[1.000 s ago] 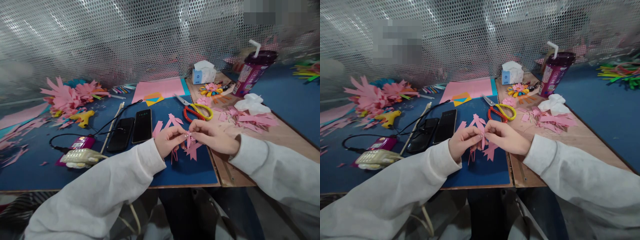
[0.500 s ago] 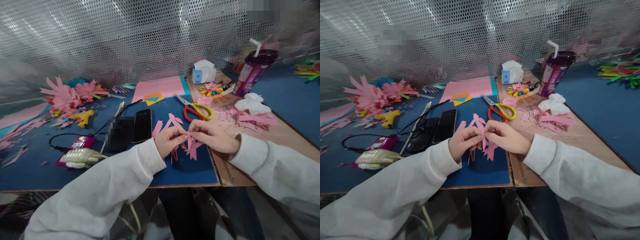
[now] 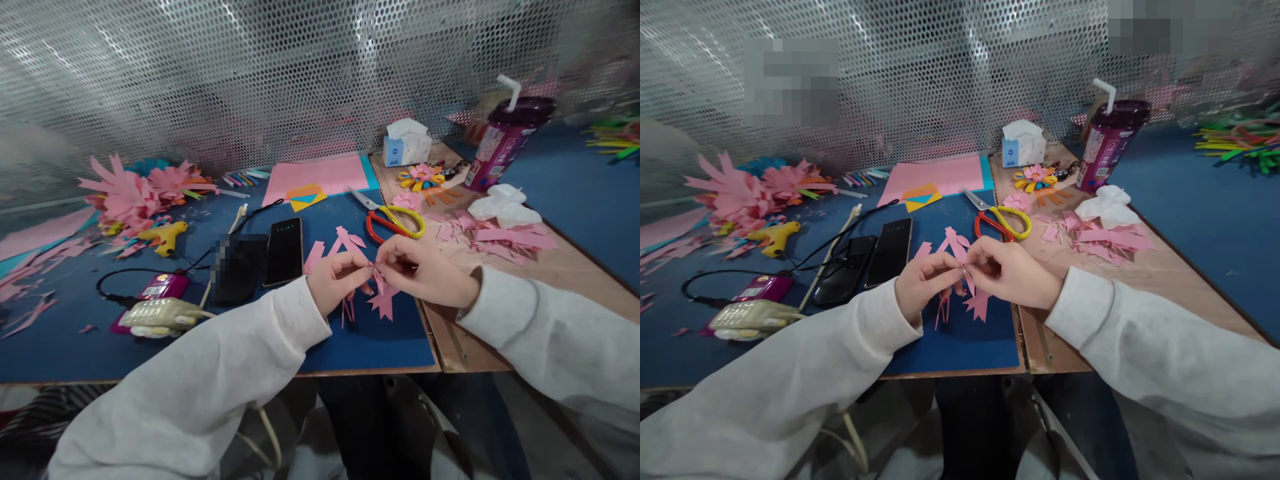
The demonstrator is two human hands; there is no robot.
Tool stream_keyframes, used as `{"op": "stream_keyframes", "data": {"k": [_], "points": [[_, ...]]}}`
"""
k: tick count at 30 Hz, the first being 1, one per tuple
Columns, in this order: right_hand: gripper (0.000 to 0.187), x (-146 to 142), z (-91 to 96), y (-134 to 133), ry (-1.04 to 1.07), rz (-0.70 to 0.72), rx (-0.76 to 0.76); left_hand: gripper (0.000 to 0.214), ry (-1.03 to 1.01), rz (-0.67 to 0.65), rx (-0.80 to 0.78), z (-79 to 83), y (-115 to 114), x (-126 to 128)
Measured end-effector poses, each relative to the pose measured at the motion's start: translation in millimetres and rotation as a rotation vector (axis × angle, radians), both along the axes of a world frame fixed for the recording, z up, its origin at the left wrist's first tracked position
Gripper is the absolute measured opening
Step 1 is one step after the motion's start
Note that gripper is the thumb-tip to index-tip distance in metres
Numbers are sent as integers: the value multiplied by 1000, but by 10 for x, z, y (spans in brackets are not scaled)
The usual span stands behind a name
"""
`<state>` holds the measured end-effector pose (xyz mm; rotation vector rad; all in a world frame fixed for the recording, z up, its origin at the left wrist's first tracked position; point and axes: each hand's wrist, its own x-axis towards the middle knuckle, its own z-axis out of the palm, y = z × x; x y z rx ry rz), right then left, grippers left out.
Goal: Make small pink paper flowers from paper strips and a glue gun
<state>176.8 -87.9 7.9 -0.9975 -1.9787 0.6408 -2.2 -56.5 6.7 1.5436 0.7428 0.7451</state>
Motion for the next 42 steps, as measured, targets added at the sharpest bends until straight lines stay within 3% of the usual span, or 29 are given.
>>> {"op": "stream_keyframes", "data": {"k": [14, 24, 42], "points": [[6, -25, -43, -6, -42, -69, 28, 7, 26, 51, 24, 3, -10, 10], [9, -28, 62, -14, 30, -12, -226, 9, 25, 38, 16, -16, -1, 8], [11, -50, 22, -9, -11, -43, -264, 5, 70, 78, 56, -27, -2, 27]]}}
